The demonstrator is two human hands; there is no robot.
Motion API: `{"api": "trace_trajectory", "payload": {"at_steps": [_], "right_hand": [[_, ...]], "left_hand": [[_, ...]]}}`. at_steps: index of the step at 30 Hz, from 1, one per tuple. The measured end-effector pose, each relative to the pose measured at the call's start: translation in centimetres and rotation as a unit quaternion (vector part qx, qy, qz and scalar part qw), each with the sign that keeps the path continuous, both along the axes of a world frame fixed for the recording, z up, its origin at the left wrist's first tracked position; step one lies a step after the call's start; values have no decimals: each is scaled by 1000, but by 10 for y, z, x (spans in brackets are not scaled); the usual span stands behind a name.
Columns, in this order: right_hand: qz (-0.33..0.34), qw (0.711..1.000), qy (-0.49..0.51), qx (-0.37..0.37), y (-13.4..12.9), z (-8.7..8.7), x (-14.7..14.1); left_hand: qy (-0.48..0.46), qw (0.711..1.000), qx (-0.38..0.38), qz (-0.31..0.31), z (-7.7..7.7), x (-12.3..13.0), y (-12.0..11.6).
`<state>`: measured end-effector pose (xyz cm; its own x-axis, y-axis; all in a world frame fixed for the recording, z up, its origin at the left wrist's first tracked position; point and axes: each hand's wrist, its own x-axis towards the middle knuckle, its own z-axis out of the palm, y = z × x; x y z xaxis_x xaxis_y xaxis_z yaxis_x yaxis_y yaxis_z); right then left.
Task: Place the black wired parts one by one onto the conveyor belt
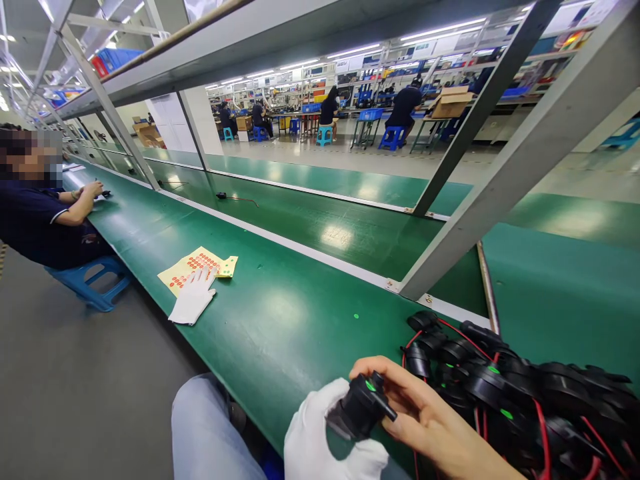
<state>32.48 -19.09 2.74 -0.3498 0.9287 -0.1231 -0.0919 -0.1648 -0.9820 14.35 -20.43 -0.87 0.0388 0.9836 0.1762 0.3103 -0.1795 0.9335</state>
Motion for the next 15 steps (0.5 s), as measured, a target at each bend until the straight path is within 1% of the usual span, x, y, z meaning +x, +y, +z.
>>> {"api": "trace_trajectory", "payload": {"at_steps": [1, 2, 3, 5, 8, 15], "right_hand": [[2, 1000, 1, -1, 0, 0, 0], [3, 1000, 1, -1, 1, 1, -1], [4, 1000, 2, 1, 1, 2, -1], [7, 1000, 4, 5, 2, 2, -1], [8, 1000, 1, 5, 2, 2, -1], [1, 1000, 3, -13, 2, 1, -4]], "left_hand": [[43, 996, 63, 37, 0, 1, 0], [71, 989, 113, 61, -1, 3, 1], [92, 981, 154, 72, -1, 3, 1], [112, 969, 209, 72, -1, 4, 3], [117, 961, 242, 58, 0, 2, 6], [117, 957, 259, 63, -2, 0, 7]]}}
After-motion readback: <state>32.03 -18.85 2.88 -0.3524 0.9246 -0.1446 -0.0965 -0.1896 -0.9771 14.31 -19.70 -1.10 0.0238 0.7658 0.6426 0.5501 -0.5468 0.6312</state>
